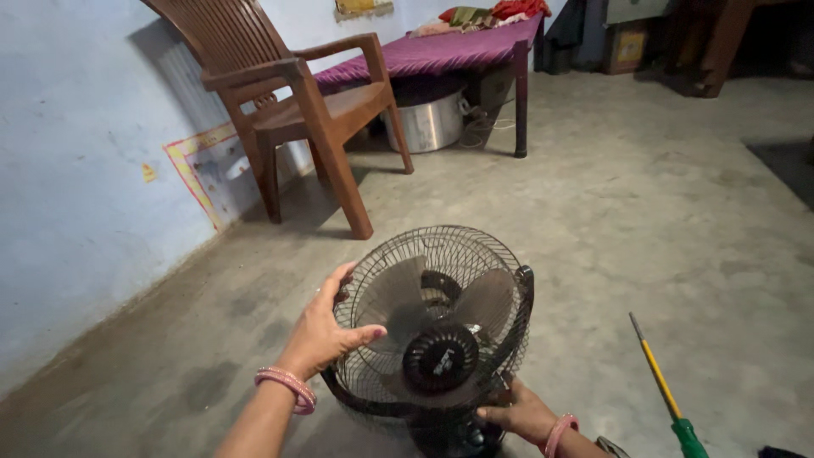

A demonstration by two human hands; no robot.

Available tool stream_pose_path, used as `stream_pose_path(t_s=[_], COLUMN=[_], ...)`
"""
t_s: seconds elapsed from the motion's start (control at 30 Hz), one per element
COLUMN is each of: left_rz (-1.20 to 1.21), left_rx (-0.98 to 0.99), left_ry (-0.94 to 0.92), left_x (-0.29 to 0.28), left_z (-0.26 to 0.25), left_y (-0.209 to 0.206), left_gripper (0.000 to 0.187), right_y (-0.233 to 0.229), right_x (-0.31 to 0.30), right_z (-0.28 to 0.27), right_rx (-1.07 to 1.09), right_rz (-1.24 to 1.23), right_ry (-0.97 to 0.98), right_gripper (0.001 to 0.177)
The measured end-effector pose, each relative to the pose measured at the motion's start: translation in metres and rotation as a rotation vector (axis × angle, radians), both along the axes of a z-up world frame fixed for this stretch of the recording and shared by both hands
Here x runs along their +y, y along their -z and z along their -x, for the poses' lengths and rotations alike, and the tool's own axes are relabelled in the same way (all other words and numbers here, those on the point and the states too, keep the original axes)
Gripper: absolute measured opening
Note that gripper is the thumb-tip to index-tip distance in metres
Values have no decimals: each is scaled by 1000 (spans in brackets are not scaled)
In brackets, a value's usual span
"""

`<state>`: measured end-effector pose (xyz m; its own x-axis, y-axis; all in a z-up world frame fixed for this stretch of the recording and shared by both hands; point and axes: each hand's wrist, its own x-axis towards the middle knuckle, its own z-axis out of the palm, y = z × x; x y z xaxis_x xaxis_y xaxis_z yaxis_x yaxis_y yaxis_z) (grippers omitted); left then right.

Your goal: The person adjusts the fan cage, rotates the fan head, and handles the power cord while seated on the floor. Tools including a screwdriver and pliers are visible nearby but not used during the clip.

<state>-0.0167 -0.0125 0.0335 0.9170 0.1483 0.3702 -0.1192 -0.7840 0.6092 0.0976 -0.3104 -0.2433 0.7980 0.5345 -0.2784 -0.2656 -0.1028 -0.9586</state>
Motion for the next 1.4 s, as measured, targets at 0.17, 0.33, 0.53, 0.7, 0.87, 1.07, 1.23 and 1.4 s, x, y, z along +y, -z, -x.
stream_pose_path(t_s=[0.17,0.33,0.53,0.7,0.87,1.07,1.23,1.4], left_rz=[35,34,17,66,60,64,82,112], left_rx=[27,29,59,80,132,148,119,99], left_ry=[-36,-46,-78,-65,-100,-130,-146,-138], left_x=[-4,-8,-9,-10,-11,-11,-9,-7], left_z=[1,1,2,3,4,4,3,0], left_y=[-5,-6,-11,-13,-15,-14,-8,-2], left_gripper=[111,110,112,113,115,115,112,112], right_y=[2,28,54,61,55,45,21,1], right_x=[2,0,0,-1,-3,-5,-12,-13], right_z=[3,-9,-36,-40,-44,-41,-34,-26], right_rx=[-14,-102,-63,-7,35,115,62,241], right_rz=[-125,-113,37,45,87,-54,-49,-152], right_ry=[-18,10,-13,42,39,100,144,187], right_gripper=[84,88,97,112,123,127,125,119])
